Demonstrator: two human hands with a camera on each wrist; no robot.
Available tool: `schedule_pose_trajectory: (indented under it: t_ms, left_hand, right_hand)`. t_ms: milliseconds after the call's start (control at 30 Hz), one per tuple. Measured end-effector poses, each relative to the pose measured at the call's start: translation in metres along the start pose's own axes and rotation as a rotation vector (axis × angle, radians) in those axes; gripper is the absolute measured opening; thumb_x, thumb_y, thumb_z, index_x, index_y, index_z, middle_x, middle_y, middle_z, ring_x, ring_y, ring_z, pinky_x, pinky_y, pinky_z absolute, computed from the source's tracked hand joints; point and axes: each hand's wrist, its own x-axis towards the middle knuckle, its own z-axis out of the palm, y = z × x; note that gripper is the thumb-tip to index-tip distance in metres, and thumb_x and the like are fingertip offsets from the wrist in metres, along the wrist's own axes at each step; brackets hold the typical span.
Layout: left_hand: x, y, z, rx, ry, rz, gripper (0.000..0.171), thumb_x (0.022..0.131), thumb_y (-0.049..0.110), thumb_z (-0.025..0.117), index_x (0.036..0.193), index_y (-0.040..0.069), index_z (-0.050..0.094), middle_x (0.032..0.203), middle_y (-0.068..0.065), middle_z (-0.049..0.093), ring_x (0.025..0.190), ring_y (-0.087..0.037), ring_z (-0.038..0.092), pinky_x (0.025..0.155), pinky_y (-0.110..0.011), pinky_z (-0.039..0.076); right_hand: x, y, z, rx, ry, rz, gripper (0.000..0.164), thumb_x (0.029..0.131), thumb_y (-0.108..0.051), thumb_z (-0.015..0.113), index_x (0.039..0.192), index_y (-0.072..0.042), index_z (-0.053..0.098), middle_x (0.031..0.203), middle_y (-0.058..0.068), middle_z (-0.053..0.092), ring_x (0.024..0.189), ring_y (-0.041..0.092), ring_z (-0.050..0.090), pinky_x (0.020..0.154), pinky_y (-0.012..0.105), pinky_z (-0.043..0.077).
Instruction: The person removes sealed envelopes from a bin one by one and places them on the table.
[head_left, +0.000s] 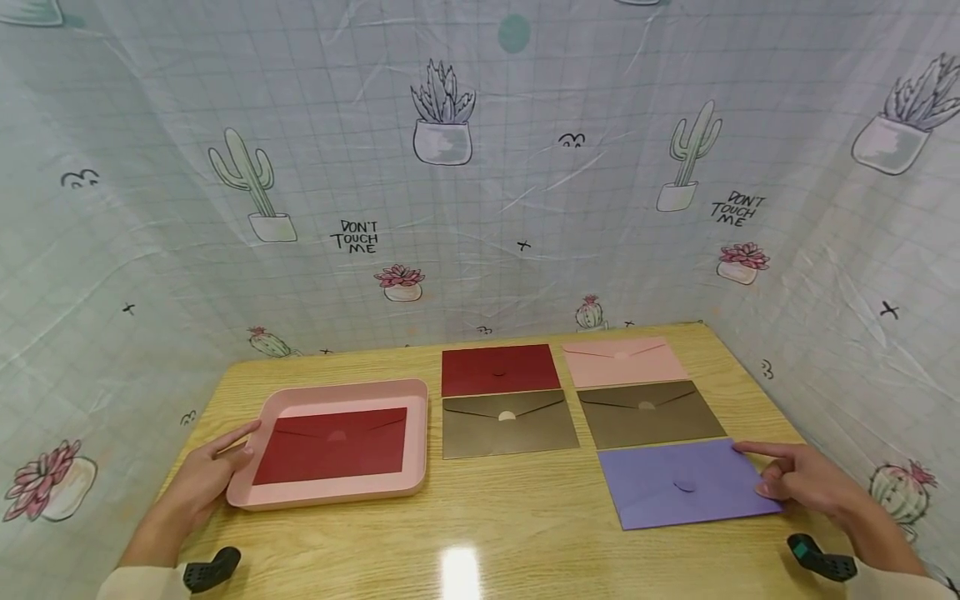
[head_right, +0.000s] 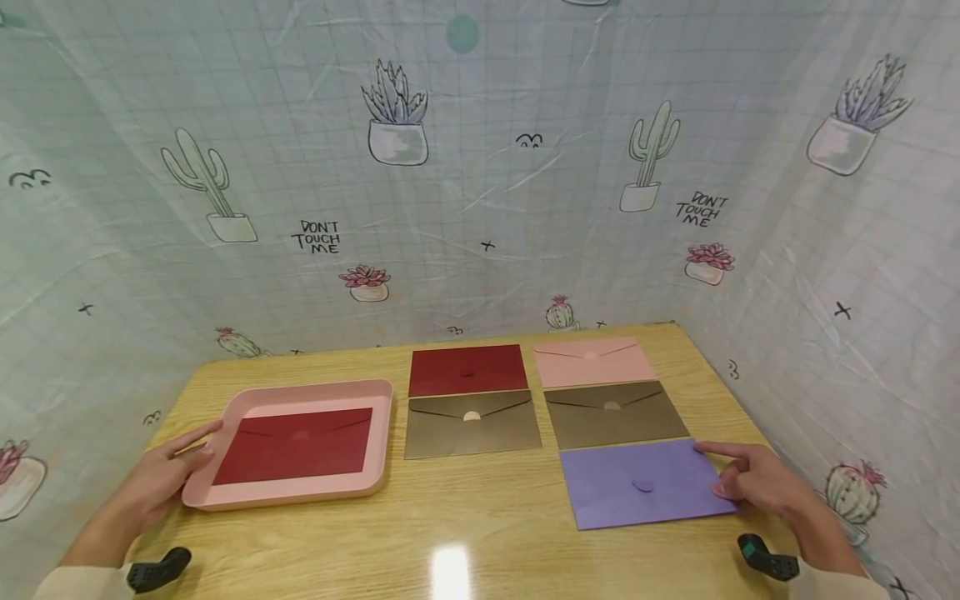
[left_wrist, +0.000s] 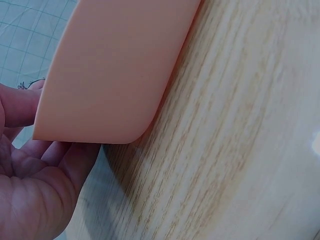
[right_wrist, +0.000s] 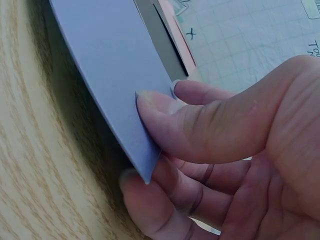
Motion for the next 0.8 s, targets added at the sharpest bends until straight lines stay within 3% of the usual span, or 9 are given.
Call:
schedule_pose_trajectory:
  t_ms: [267, 333, 400, 533, 800]
  left_hand:
    - [0.0010, -0.0023, -0.0015, -0.007, -0.009, 0.005, 0.063, 0.112, 0.021, 0.042, 0.168, 0.016, 0.013, 0.172, -0.030, 0.006, 0.157, -0.052, 0.021, 0.096, -0.029, 0.061]
    - [0.0010, -0.0020, -0.0016, -0.010, -0.013, 0.006, 0.064, 0.112, 0.021, 0.042, 0.168, 0.016, 0.012, 0.172, -0.030, 0.005, 0.157, -0.052, 0.021, 0.097, -0.029, 0.061]
    - [0.0012, -0.0017, -0.0015, -0.009, -0.016, 0.007, 0.064, 0.112, 0.021, 0.042, 0.168, 0.016, 0.012, 0.172, -0.030, 0.004, 0.157, -0.052, 0.020, 0.098, -0.032, 0.061]
    - [0.0009, -0.0010, -0.0007, -0.004, -0.012, -0.003, 0.064, 0.112, 0.021, 0.042, 0.168, 0.017, 0.011, 0.172, -0.030, 0.004, 0.157, -0.052, 0.020, 0.097, -0.031, 0.061]
    - [0.0031, -0.0021, 0.0006, 0.016, 0.003, -0.005, 0.064, 0.112, 0.023, 0.042, 0.168, 0.017, 0.012, 0.172, -0.030, 0.003, 0.157, -0.053, 0.020, 0.110, -0.043, 0.051]
  right_hand:
    - [0.0005, -0.0018, -0.0006, -0.050, 0.014, 0.013, 0.064, 0.092, 0.000, 0.068, 0.122, -0.056, 0.061, 0.074, -0.003, 0.057, 0.063, 0.004, 0.051, 0.052, 0.021, 0.039]
    - [0.0006, -0.0037, -0.0006, -0.064, 0.019, 0.015, 0.058, 0.091, 0.000, 0.068, 0.129, -0.045, 0.065, 0.076, -0.002, 0.058, 0.063, 0.005, 0.052, 0.053, 0.021, 0.041]
    - [0.0009, -0.0055, -0.0005, -0.072, 0.020, 0.016, 0.054, 0.091, 0.000, 0.068, 0.138, -0.026, 0.067, 0.078, -0.001, 0.059, 0.064, 0.005, 0.053, 0.053, 0.022, 0.042]
    - [0.0014, -0.0064, -0.0005, -0.084, 0.016, 0.014, 0.054, 0.092, 0.002, 0.066, 0.144, 0.009, 0.056, 0.080, 0.001, 0.060, 0.065, 0.006, 0.053, 0.055, 0.022, 0.043]
    - [0.0019, -0.0040, -0.0005, -0.082, 0.002, 0.004, 0.062, 0.089, 0.007, 0.062, 0.144, 0.023, 0.040, 0.076, 0.000, 0.055, 0.061, 0.006, 0.048, 0.049, 0.023, 0.036]
